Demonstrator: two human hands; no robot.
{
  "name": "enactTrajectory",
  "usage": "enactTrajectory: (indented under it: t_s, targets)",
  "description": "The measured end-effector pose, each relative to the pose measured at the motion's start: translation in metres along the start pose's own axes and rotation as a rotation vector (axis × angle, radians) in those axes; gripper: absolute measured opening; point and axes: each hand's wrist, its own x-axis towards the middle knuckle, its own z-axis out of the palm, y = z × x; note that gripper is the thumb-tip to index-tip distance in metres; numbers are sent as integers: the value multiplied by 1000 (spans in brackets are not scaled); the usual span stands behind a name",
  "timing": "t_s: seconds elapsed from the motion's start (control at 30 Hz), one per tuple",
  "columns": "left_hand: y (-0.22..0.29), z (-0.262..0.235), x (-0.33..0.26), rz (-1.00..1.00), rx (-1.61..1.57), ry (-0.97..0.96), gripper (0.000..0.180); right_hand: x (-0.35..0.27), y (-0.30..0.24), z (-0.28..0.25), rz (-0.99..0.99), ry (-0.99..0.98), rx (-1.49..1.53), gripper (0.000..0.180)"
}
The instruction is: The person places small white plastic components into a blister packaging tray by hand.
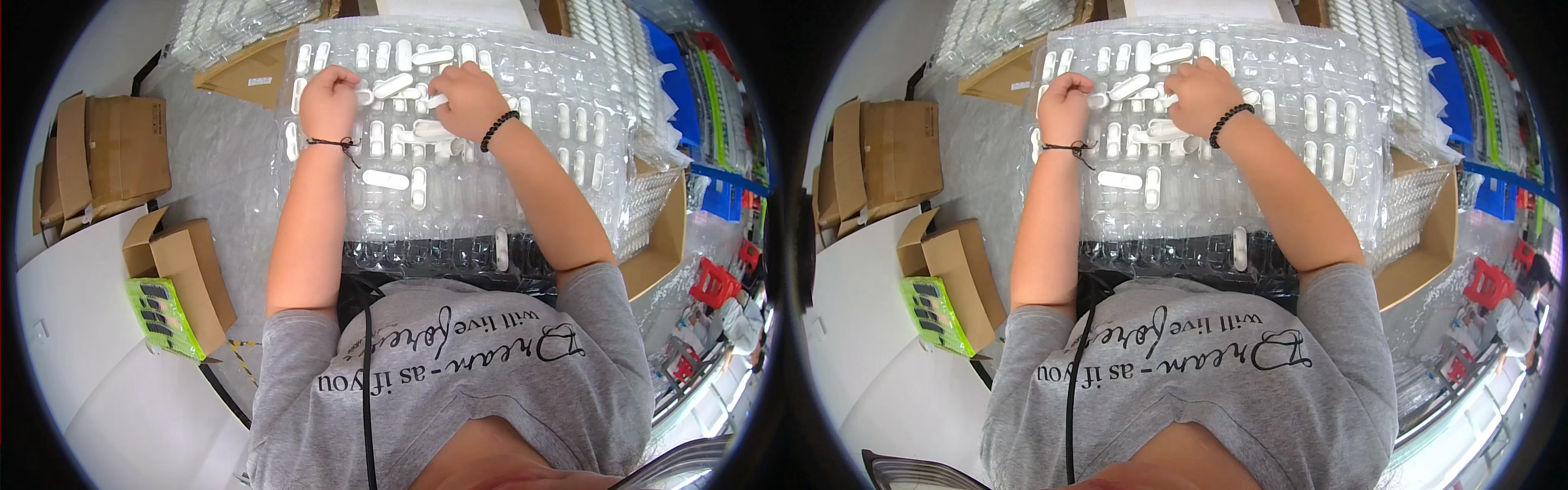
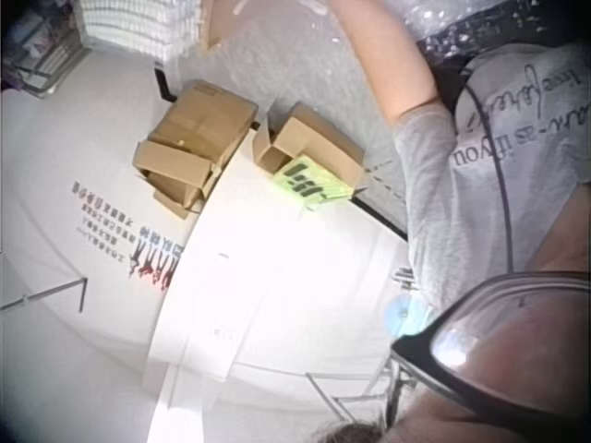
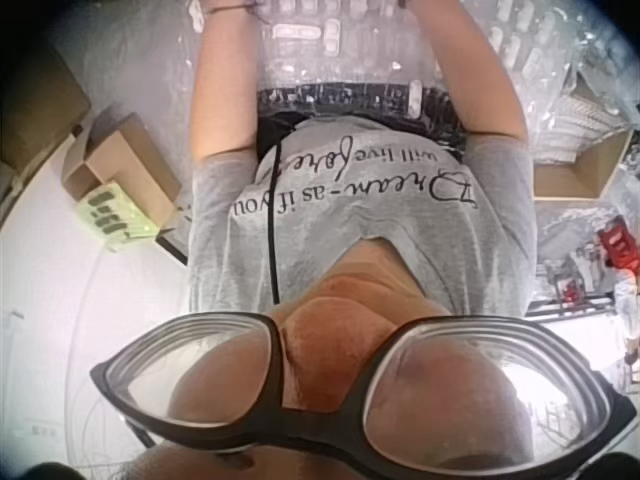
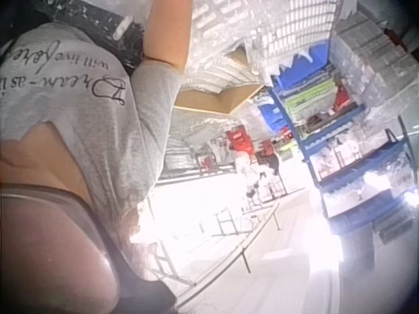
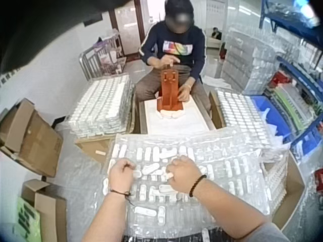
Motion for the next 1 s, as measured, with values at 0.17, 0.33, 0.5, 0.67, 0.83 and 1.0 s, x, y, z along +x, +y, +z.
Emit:
enactTrajectory:
  t_s: [0.17, 0.33, 0.5, 0.67, 0.83, 1.0]
  targets:
    - [0, 12, 0, 319, 149, -66, 19, 0, 5, 1, -9, -3, -93, 29]
    - [19, 15, -13, 404, 581, -103, 23, 3, 2, 7, 26, 163, 53, 31]
    - [22, 13, -15, 350, 686, -205, 37, 1, -5, 9, 68, 34, -8, 32]
    - [22, 14, -12, 314, 575, -218, 39, 3, -8, 21, 6, 270, 7, 33]
    - [19, 11, -12, 225, 321, -118, 38, 4, -15, 20, 31, 113, 29, 22]
    - [11, 12, -11, 285, 293, -84, 37, 7, -15, 23, 3, 98, 57, 15]
